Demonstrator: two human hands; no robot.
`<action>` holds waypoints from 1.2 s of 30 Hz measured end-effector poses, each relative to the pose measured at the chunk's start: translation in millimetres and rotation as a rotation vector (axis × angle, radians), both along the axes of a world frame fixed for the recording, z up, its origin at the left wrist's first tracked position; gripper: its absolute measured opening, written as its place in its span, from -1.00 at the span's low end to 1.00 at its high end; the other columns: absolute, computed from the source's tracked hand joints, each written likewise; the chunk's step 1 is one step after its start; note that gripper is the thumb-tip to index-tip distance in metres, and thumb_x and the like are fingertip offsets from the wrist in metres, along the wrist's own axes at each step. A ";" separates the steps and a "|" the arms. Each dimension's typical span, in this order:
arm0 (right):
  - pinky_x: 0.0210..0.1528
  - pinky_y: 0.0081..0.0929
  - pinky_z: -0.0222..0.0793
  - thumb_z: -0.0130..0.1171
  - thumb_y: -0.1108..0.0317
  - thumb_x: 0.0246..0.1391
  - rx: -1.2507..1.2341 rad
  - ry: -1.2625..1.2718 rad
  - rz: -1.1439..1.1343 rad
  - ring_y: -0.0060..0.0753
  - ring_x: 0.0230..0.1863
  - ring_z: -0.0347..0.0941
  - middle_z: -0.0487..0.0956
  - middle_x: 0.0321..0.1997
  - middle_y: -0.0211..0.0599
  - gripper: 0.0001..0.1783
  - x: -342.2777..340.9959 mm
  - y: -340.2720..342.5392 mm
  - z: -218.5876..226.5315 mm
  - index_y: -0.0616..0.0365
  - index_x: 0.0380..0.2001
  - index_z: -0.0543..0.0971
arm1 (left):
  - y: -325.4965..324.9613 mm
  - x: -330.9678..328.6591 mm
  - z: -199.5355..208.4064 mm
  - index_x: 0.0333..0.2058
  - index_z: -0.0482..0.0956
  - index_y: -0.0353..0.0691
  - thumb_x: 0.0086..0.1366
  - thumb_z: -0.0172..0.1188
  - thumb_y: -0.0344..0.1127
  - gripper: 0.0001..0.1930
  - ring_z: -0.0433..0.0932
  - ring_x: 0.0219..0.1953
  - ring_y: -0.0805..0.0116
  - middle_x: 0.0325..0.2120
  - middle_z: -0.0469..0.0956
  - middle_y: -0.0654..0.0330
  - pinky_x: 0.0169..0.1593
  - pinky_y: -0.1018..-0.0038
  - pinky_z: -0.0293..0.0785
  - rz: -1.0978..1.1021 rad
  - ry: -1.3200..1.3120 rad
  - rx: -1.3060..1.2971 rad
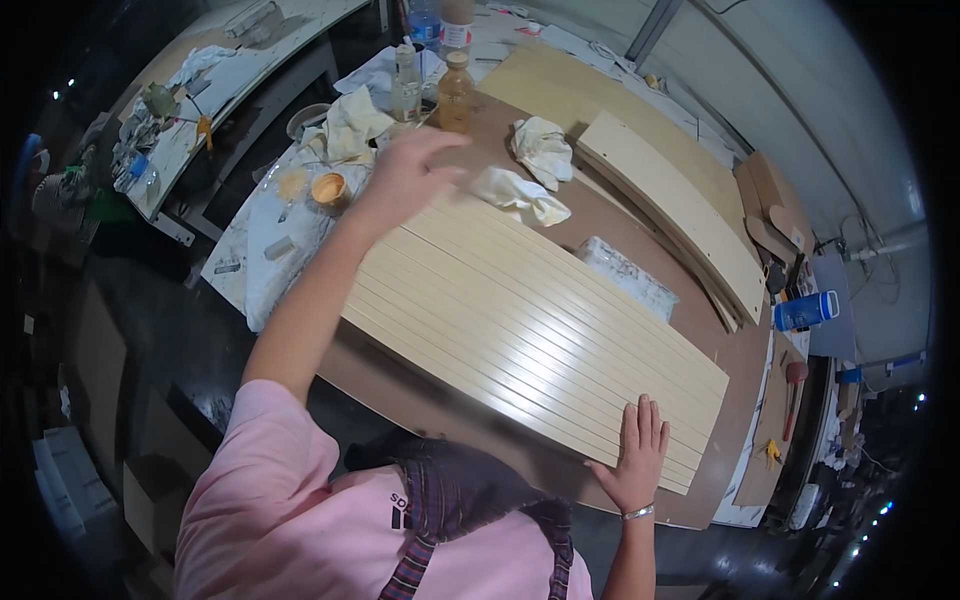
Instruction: The person sands the grooves of a corrugated wooden panel using a small block and wipes it with a cloth.
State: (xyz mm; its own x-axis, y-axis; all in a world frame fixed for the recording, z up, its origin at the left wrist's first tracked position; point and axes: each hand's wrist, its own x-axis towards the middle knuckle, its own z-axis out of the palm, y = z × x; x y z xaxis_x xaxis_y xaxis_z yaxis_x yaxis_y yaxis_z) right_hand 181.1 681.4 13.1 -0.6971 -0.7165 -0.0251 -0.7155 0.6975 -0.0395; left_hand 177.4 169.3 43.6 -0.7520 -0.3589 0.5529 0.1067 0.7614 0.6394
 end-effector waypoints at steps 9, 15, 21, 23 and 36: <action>0.49 0.21 -0.21 0.15 -0.50 -0.08 0.000 0.012 -0.015 0.21 0.54 0.00 0.12 0.53 0.12 0.20 -0.8 -2.4 -1.5 0.15 0.44 0.19 | -77.9 131.7 -136.8 -0.27 0.62 -0.28 0.27 0.23 -0.40 -0.90 0.69 -0.32 0.05 -0.41 0.67 0.00 -0.22 0.29 0.58 0.292 -0.377 0.317; 0.49 0.18 -0.19 0.03 -0.57 -0.02 -0.004 0.022 0.001 0.24 0.53 0.00 0.10 0.54 0.11 0.21 -4.0 1.3 -3.2 0.15 0.44 0.18 | -112.0 11.2 -148.2 -0.25 0.59 -0.20 0.24 0.17 -0.43 -0.90 0.61 -0.21 0.01 -0.34 0.63 0.07 -0.15 0.13 0.54 0.161 -0.250 -0.089; 0.49 0.20 -0.20 0.11 -0.50 -0.06 -0.020 -0.020 -0.027 0.21 0.53 0.03 0.16 0.52 0.10 0.16 -5.4 -2.4 -1.5 0.16 0.41 0.25 | -163.8 -77.1 -177.0 -0.28 0.53 -0.13 0.15 0.09 -0.50 -0.84 0.50 -0.10 0.03 -0.33 0.57 0.15 -0.07 0.17 0.45 -0.010 -0.314 -0.335; 0.49 0.19 -0.20 0.07 -0.52 -0.06 -0.025 -0.032 -0.045 0.21 0.52 0.04 0.18 0.52 0.09 0.15 -4.9 -1.9 -3.3 0.16 0.38 0.28 | -176.3 -86.3 -181.6 -0.29 0.52 -0.14 0.15 0.08 -0.51 -0.84 0.50 -0.11 0.04 -0.33 0.57 0.17 -0.09 0.19 0.44 -0.108 -0.329 -0.377; 0.48 0.22 -0.19 0.03 -0.50 -0.02 -0.026 -0.030 -0.055 0.23 0.50 0.07 0.19 0.51 0.08 0.09 -2.7 -4.3 -3.3 0.15 0.36 0.31 | -183.3 -100.1 -162.4 -0.30 0.58 -0.22 0.05 0.19 -0.61 -0.79 0.56 -0.12 -0.11 -0.28 0.61 -0.01 -0.06 0.14 0.50 -0.204 -0.774 -0.287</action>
